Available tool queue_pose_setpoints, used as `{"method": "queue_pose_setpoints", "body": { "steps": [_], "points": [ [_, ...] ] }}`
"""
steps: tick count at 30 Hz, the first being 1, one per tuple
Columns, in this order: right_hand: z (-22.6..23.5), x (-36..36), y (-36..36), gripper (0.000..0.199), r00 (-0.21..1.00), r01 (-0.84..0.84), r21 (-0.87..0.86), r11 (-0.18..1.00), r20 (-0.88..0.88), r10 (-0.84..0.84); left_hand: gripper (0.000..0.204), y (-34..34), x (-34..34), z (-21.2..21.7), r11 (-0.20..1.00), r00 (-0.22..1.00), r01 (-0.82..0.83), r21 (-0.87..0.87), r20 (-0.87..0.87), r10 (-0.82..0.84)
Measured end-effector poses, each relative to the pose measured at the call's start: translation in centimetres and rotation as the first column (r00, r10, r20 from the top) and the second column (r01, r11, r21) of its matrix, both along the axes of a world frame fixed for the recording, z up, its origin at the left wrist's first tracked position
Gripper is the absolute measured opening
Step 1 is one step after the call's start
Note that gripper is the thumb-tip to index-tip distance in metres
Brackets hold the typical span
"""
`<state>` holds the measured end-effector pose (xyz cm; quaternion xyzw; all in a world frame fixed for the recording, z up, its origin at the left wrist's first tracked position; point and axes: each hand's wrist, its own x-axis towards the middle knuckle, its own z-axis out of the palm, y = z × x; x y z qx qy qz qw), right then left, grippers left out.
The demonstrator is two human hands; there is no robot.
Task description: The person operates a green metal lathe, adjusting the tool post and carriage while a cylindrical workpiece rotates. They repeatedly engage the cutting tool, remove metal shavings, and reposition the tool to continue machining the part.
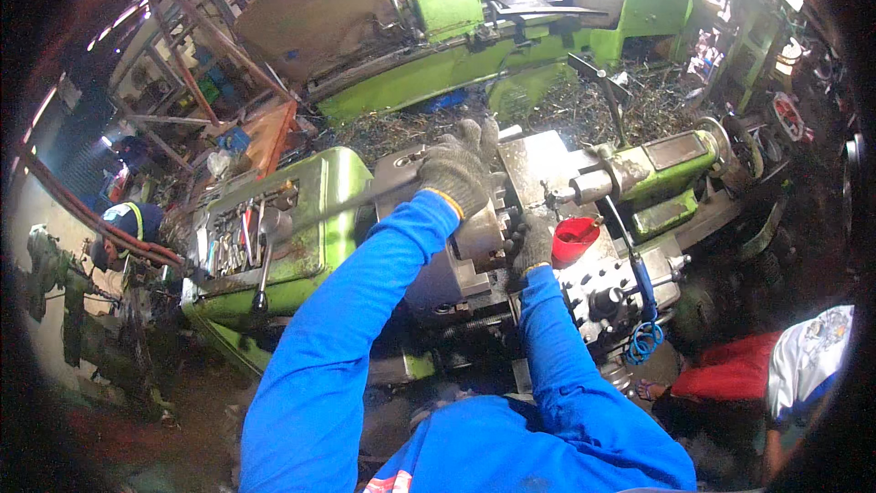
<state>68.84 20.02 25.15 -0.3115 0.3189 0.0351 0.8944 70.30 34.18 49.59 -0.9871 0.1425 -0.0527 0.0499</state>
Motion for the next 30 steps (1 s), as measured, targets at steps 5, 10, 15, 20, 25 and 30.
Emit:
{"method": "queue_pose_setpoints", "body": {
  "steps": [5, 10, 15, 20, 25, 30],
  "points": [
    [-3.8, 2.8, 0.3, 0.016, 0.978, -0.174, 0.043, 0.984, 0.125, 0.167, 0.075, 2.8, 5.3, -0.5, 0.982, 0.986, 0.107, -0.154, -0.113, -0.125],
    [-3.0, 2.3, 1.0, 0.021, 0.95, -0.246, 0.098, 0.964, 0.22, 0.22, 0.066, 4.8, 6.2, -3.0, 0.77, 0.977, -0.185, -0.61, -0.031, 0.21],
    [-5.0, 3.9, -0.3, 0.015, 0.856, -0.099, -0.495, 0.863, 0.4, 0.327, 0.033, 2.4, 4.8, -5.3, 0.884, 0.784, -0.035, -0.467, 0.535, 0.314],
    [-3.2, 3.1, 0.5, 0.011, 0.965, -0.186, 0.086, 0.979, 0.202, 0.166, 0.049, 2.9, -1.8, -0.7, 0.983, 0.934, -0.08, -0.164, 0.332, 0.132],
    [-4.5, 3.5, 1.9, 0.016, 0.965, -0.027, -0.03, 0.999, 0.261, 0.034, 0.065, 3.2, -2.0, 0.8, 0.944, 0.958, -0.273, -0.184, 0.04, 0.285],
    [-6.4, 4.3, 2.1, 0.018, 0.958, -0.049, 0.034, 0.998, 0.283, 0.037, 0.055, 4.8, -0.6, 1.2, 0.995, 0.98, -0.07, -0.076, -0.191, 0.055]
  ]
}}
